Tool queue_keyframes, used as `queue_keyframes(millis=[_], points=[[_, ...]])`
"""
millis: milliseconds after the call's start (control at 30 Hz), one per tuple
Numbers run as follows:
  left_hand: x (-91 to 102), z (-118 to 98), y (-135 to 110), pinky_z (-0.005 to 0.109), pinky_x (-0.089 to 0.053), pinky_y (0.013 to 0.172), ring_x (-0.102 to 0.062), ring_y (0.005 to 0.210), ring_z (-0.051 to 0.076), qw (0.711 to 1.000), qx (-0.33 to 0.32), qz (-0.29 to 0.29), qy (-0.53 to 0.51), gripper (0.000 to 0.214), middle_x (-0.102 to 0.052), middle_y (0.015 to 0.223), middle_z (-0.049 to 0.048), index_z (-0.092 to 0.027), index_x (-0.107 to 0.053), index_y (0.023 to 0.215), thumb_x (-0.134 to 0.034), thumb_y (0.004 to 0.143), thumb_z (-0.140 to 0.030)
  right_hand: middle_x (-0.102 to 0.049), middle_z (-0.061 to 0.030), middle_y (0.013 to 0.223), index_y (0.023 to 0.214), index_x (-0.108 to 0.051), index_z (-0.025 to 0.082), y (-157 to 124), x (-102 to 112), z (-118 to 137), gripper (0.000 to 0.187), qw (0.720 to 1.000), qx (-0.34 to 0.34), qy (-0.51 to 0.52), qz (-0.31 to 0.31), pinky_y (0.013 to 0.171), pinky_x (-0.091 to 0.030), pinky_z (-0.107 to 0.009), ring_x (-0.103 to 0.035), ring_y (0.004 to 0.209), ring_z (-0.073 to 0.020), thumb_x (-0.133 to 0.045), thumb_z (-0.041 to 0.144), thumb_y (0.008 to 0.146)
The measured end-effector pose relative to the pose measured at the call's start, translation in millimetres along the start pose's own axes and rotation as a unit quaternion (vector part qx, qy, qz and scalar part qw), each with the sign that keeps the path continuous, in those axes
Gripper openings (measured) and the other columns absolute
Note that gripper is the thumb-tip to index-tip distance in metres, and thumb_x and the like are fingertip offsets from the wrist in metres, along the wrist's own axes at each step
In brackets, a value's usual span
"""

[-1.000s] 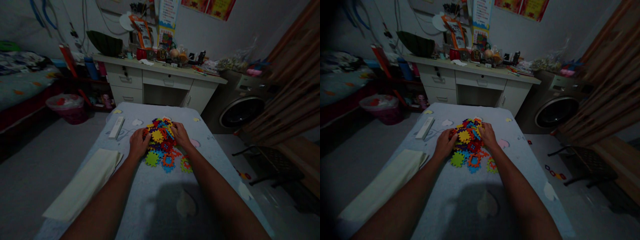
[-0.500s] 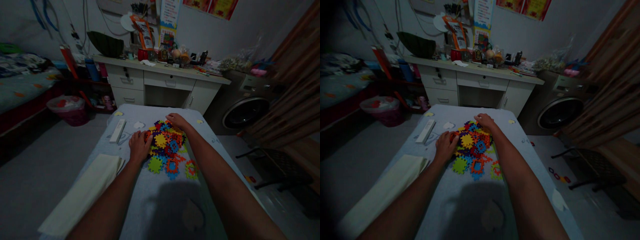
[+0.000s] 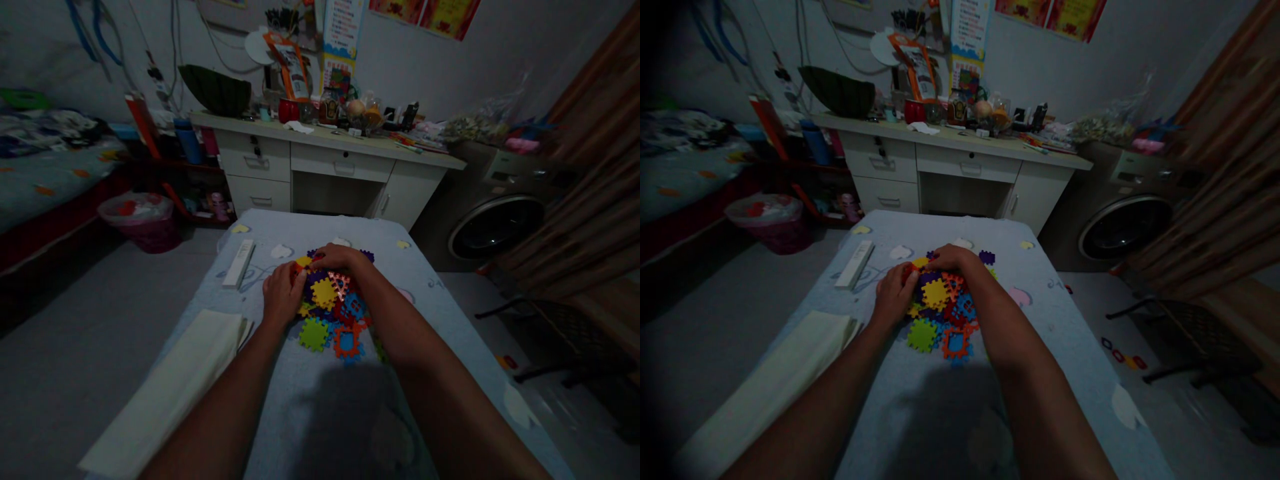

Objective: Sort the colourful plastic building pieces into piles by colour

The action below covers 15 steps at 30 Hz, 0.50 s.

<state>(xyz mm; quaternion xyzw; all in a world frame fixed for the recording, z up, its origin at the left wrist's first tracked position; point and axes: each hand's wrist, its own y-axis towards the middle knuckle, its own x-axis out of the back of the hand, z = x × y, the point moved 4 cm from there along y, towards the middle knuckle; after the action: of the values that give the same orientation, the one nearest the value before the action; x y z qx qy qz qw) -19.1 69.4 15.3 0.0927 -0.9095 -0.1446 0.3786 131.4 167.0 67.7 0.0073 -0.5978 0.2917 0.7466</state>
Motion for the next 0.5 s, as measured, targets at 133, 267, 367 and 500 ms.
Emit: queue_keyframes(millis=[133,267,367,500], points=[[-1.6,3.4,1.0,0.051,-0.035,0.109,-0.054,0.125,0.029,1.0,0.005,0.004,-0.023,0.046,-0.061,0.132,0.0112,-0.022,-0.054,0.128,-0.037,0.096,-0.05,-0.072,-0.0078,0.116,0.113,-0.072,0.021,-18.4,0.3,6.6,0.041,0.998,0.034,0.061,-0.003,0.09,-0.051,-0.033,-0.066,0.103,-0.0256,-0.069,0.046,0.08],[-1.1,4.1,1.8,0.05,-0.036,0.109,-0.056,0.123,0.028,0.999,0.009,0.007,-0.045,0.047,-0.063,0.131,0.0111,-0.021,-0.055,0.128,-0.038,0.096,-0.051,-0.069,-0.0071,0.124,0.121,-0.067,0.02,-37.6,9.9,-10.4,0.044,0.987,0.071,0.141,-0.041,0.095,-0.049,-0.033,-0.065,0.108,-0.023,-0.069,0.04,0.082],[-1.4,4.3,2.6,0.049,-0.037,0.108,-0.057,0.121,0.028,0.999,0.011,0.011,-0.051,0.049,-0.063,0.13,0.0112,-0.02,-0.056,0.127,-0.039,0.095,-0.052,-0.069,-0.0084,0.122,0.121,-0.066,0.016,-51.4,20.4,-42.6,0.035,0.972,0.051,0.199,-0.113,0.093,-0.049,-0.033,-0.065,0.104,-0.0199,-0.055,0.032,0.09],[-1.3,5.1,3.6,0.049,-0.04,0.107,-0.057,0.122,0.028,0.999,0.009,0.003,-0.049,0.049,-0.064,0.128,0.0112,-0.021,-0.058,0.126,-0.038,0.095,-0.053,-0.071,-0.0106,0.114,0.113,-0.069,0.012,-52.1,23.6,-79.1,0.034,0.967,-0.043,0.17,-0.183,0.092,-0.049,-0.034,-0.065,0.101,-0.0205,-0.045,0.025,0.094]])
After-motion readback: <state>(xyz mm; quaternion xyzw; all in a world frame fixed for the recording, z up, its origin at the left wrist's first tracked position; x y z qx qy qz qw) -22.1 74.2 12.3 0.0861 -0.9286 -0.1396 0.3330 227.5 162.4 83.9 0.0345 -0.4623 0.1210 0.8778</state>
